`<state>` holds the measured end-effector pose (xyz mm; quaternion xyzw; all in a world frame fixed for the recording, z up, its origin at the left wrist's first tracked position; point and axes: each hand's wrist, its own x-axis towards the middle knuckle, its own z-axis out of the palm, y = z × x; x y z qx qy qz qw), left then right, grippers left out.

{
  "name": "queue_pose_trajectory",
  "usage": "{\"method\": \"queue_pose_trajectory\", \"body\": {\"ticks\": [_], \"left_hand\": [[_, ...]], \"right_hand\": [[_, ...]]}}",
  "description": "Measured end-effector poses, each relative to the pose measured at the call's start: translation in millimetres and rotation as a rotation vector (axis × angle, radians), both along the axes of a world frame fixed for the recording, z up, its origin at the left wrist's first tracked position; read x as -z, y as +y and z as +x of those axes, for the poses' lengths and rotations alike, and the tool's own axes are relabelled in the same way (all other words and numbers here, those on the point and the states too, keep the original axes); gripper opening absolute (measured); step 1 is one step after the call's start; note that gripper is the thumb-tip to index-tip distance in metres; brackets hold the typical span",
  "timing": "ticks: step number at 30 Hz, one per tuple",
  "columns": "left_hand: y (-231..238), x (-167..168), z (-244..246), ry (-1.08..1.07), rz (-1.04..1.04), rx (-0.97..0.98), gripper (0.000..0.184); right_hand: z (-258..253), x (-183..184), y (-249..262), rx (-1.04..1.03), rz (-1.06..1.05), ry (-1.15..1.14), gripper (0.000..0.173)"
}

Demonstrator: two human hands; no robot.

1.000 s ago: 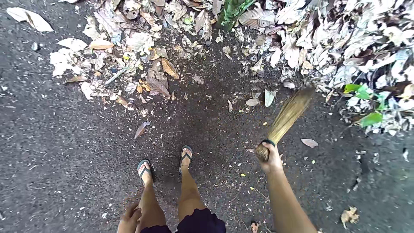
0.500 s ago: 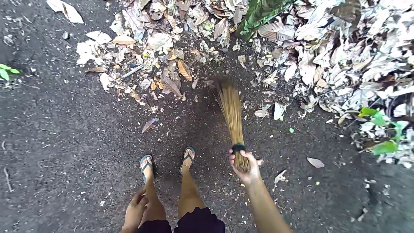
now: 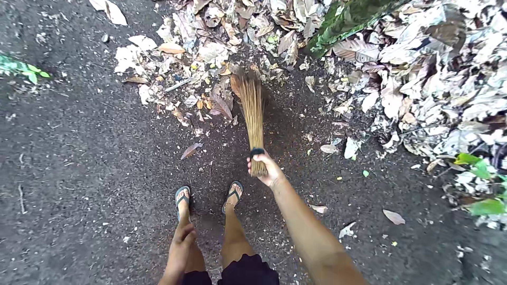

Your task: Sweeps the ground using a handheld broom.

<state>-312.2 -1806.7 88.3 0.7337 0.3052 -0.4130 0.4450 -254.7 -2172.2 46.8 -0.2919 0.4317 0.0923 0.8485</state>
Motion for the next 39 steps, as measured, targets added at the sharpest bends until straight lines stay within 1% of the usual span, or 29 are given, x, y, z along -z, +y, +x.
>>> {"method": "queue_pose_trajectory", "body": {"ticks": [1, 2, 3, 4, 5, 6, 7, 8, 9, 10, 12, 13, 14, 15, 17, 19, 21, 24, 25, 26, 28, 31, 33, 34, 36, 37, 38, 39], "left_hand": [[-15.1, -5.3, 6.6, 0.003, -0.047, -0.01, 0.033], [-30.8, -12.3, 13.4, 0.014, -0.107, -0.018, 0.035], [-46.3, -21.0, 19.5, 0.03, -0.173, -0.021, 0.041], [-61.9, -31.2, 24.5, 0.045, -0.227, -0.027, 0.05], [-76.8, -42.5, 28.3, 0.053, -0.273, -0.031, 0.061], [-88.8, -52.4, 28.9, 0.051, -0.31, -0.039, 0.072], [-96.9, -60.3, 25.3, 0.035, -0.326, -0.069, 0.076], [-99.0, -66.0, 16.4, 0.025, -0.316, -0.131, 0.07], [-96.6, -73.0, 4.5, 0.028, -0.287, -0.204, 0.06], [-91.3, -82.7, -6.1, 0.049, -0.246, -0.255, 0.05], [-80.9, -102.6, -26.4, 0.095, -0.163, -0.296, 0.03], [-74.9, -107.6, -38.1, 0.123, -0.123, -0.294, 0.026], [-67.7, -106.4, -48.4, 0.159, -0.081, -0.281, 0.027], [-61.0, -98.0, -56.4, 0.194, -0.041, -0.254, 0.028], [-56.1, -66.5, -62.1, 0.268, 0.002, -0.198, 0.031], [-76.5, -33.7, -41.4, 0.319, 0.008, -0.172, 0.037], [-119.5, -10.0, 4.7, 0.287, -0.062, -0.121, 0.041], [-183.6, 4.4, 72.7, 0.167, -0.202, 0.071, 0.041], [-195.3, 8.6, 87.5, 0.124, -0.244, 0.109, 0.042], [-199.0, 12.8, 97.0, 0.086, -0.291, 0.129, 0.046], [-185.7, 13.9, 98.3, 0.002, -0.386, 0.101, 0.052], [-142.5, -8.4, 78.1, -0.076, -0.493, -0.083, 0.06], [-116.8, -34.1, 53.7, -0.04, -0.462, -0.191, 0.07], [-107.1, -47.7, 41.0, -0.019, -0.423, -0.234, 0.073], [-92.9, -64.0, 16.2, 0.004, -0.336, -0.338, 0.072], [-89.7, -65.7, 6.9, 0.025, -0.291, -0.401, 0.074], [-89.3, -62.4, 1.9, 0.054, -0.251, -0.458, 0.076], [-92.0, -54.6, 3.1, 0.083, -0.213, -0.505, 0.075]], "right_hand": [[-7.3, -4.3, 7.9, -0.117, -0.105, 0.033, 0.082], [-17.3, -12.1, 21.7, -0.238, -0.215, 0.058, 0.098], [-30.9, -24.7, 39.3, -0.362, -0.31, 0.054, 0.11], [-47.4, -40.7, 57.8, -0.488, -0.369, 0.015, 0.119], [-65.8, -55.2, 77.4, -0.589, -0.407, -0.059, 0.123], [-84.8, -67.9, 97.5, -0.634, -0.412, -0.155, 0.124], [-102.6, -78.0, 116.0, -0.64, -0.363, -0.248, 0.123], [-117.6, -87.5, 131.4, -0.617, -0.243, -0.269, 0.119], [-128.1, -97.3, 142.2, -0.572, -0.083, -0.195, 0.114], [-132.7, -105.1, 149.3, -0.528, 0.07, -0.076, 0.106], [-131.6, -115.1, 159.9, -0.532, 0.304, 0.087, 0.085], [-130.1, -118.1, 166.5, -0.567, 0.391, 0.128, 0.075], [-128.4, -116.8, 174.5, -0.605, 0.448, 0.175, 0.065], [-126.7, -110.3, 182.8, -0.645, 0.478, 0.236, 0.055], [-121.5, -84.9, 193.8, -0.687, 0.459, 0.394, 0.04], [-99.5, -63.1, 179.6, -0.668, 0.353, 0.487, 0.035], [-65.1, -50.6, 144.1, -0.559, 0.189, 0.472, 0.035], [-18.8, -57.9, 94.4, -0.334, -0.095, 0.375, 0.031], [-8.9, -57.3, 87.2, -0.291, -0.18, 0.335, 0.031], [-2.4, -54.8, 84.7, -0.281, -0.244, 0.296, 0.035], [-0.2, -53.2, 95.6, -0.311, -0.307, 0.237, 0.049], [-13.8, -66.4, 132.2, -0.329, -0.308, 0.171, 0.061], [-31.7, -88.1, 153.1, -0.384, -0.23, 0.162, 0.064], [-40.0, -98.7, 161.1, -0.428, -0.175, 0.178, 0.06], [-51.2, -110.1, 174.0, -0.523, -0.055, 0.237, 0.044], [-53.2, -109.4, 177.1, -0.577, 0.012, 0.286, 0.038], [-51.3, -103.9, 177.7, -0.628, 0.069, 0.354, 0.035], [-44.9, -94.0, 175.7, -0.673, 0.108, 0.426, 0.033]]}}
